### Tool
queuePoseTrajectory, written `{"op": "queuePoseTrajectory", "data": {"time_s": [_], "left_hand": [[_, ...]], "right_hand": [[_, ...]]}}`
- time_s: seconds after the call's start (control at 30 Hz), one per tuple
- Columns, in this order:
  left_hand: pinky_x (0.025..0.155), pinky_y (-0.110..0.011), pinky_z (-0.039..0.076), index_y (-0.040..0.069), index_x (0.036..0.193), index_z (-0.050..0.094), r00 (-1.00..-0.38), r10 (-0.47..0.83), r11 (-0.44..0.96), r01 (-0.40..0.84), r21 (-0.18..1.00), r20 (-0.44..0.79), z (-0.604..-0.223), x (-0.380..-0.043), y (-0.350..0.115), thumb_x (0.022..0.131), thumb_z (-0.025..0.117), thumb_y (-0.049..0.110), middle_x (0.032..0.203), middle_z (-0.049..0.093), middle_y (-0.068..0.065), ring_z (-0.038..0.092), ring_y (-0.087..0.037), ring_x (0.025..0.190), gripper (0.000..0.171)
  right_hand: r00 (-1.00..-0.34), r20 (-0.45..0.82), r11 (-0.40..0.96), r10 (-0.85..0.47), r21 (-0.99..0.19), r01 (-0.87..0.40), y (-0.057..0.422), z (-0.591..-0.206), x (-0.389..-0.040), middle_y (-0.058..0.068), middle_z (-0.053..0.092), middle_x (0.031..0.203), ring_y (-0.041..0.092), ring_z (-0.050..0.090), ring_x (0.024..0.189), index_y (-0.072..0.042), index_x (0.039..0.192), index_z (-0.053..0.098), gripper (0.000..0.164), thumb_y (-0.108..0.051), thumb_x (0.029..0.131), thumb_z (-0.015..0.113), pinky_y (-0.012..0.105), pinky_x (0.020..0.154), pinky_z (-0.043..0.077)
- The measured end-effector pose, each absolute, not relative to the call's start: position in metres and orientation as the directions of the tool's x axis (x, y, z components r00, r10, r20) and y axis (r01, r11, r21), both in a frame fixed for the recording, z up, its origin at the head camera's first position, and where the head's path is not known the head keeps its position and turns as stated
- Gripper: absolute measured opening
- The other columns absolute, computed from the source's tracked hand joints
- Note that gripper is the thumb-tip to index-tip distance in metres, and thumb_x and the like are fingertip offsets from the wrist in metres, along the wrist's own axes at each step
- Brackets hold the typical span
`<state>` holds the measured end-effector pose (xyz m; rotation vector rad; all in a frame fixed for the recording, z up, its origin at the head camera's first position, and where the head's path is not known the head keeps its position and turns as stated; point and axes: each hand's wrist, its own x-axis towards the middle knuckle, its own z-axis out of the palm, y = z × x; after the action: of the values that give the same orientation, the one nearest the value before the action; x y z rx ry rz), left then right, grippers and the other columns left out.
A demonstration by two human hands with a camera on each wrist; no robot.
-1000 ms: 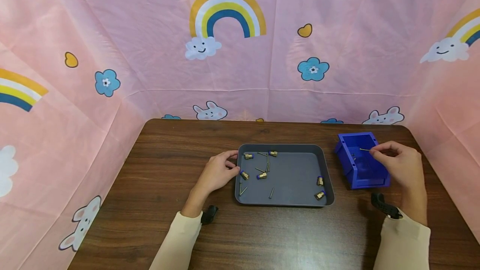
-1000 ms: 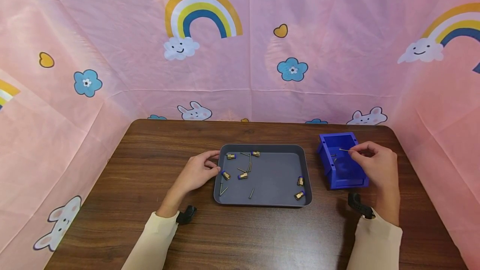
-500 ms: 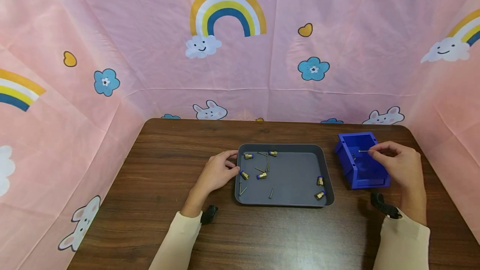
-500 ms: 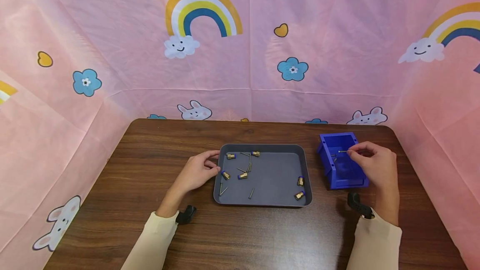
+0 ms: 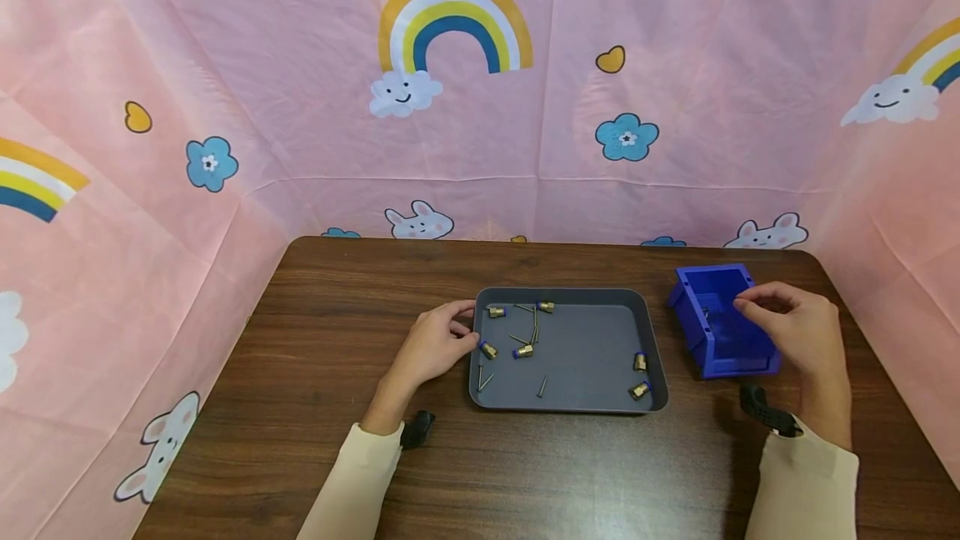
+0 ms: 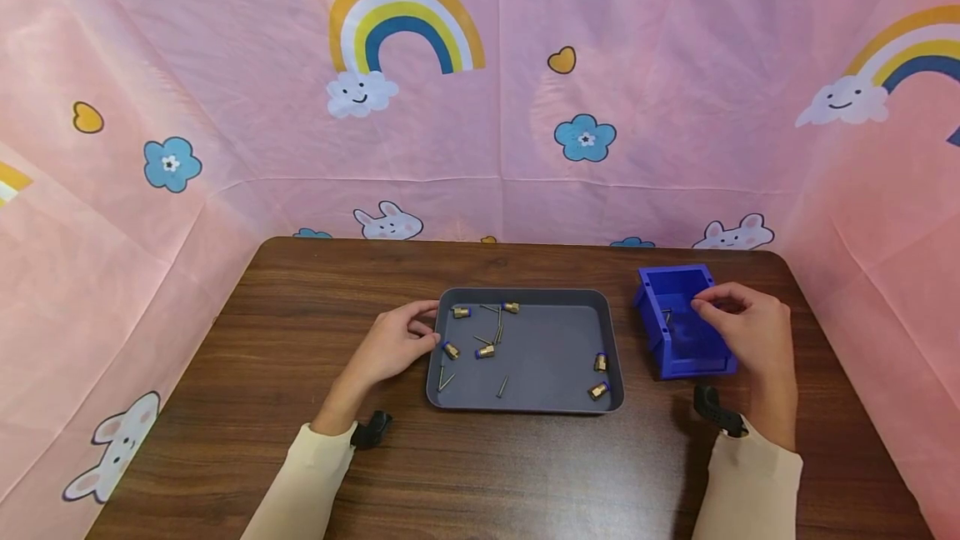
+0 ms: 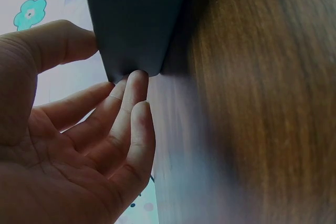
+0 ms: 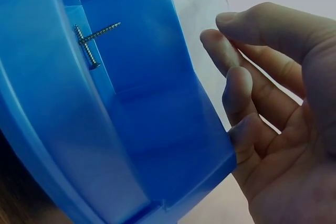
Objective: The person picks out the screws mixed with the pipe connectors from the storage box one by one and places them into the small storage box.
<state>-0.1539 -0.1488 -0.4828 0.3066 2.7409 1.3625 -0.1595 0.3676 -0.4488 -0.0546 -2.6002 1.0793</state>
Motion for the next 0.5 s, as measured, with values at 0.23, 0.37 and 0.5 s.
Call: {"op": "queuePoseTrajectory", "data": {"time_s": [0.23, 0.37, 0.5], "left_hand": [[0.086, -0.045, 0.063, 0.002, 0.151, 0.065, -0.978, 0.209, 0.592, 0.148, 0.792, 0.027, -0.4815, -0.1542, -0.1484, 0.099, 0.078, 0.009, 0.139, 0.073, -0.014, 0.079, -0.022, 0.102, 0.054], [0.086, -0.043, 0.063, 0.002, 0.151, 0.065, -0.978, 0.207, 0.598, 0.143, 0.788, 0.020, -0.4812, -0.1543, -0.1484, 0.099, 0.078, 0.010, 0.140, 0.072, -0.013, 0.079, -0.022, 0.103, 0.055], [0.085, -0.043, 0.063, 0.003, 0.151, 0.065, -0.978, 0.209, 0.597, 0.144, 0.789, 0.020, -0.4807, -0.1538, -0.1487, 0.099, 0.078, 0.011, 0.140, 0.072, -0.013, 0.078, -0.022, 0.103, 0.054]], "right_hand": [[-0.942, 0.305, 0.708, 0.140, -0.696, -0.120, 0.3675, -0.4475, -0.1612, -0.036, 0.065, 0.088, -0.006, 0.059, 0.081, -0.002, 0.105, 0.082, 0.016, -0.017, 0.099, 0.085, 0.012, 0.070, 0.044], [-0.933, 0.336, 0.719, 0.126, -0.679, -0.147, 0.3649, -0.4460, -0.1629, -0.034, 0.064, 0.087, -0.008, 0.059, 0.078, -0.003, 0.107, 0.082, 0.016, -0.015, 0.098, 0.086, 0.010, 0.070, 0.044], [-0.924, 0.370, 0.722, 0.098, -0.665, -0.190, 0.3594, -0.4425, -0.1650, -0.031, 0.066, 0.087, -0.010, 0.059, 0.079, -0.003, 0.110, 0.082, 0.017, -0.013, 0.097, 0.086, 0.008, 0.071, 0.044]]}}
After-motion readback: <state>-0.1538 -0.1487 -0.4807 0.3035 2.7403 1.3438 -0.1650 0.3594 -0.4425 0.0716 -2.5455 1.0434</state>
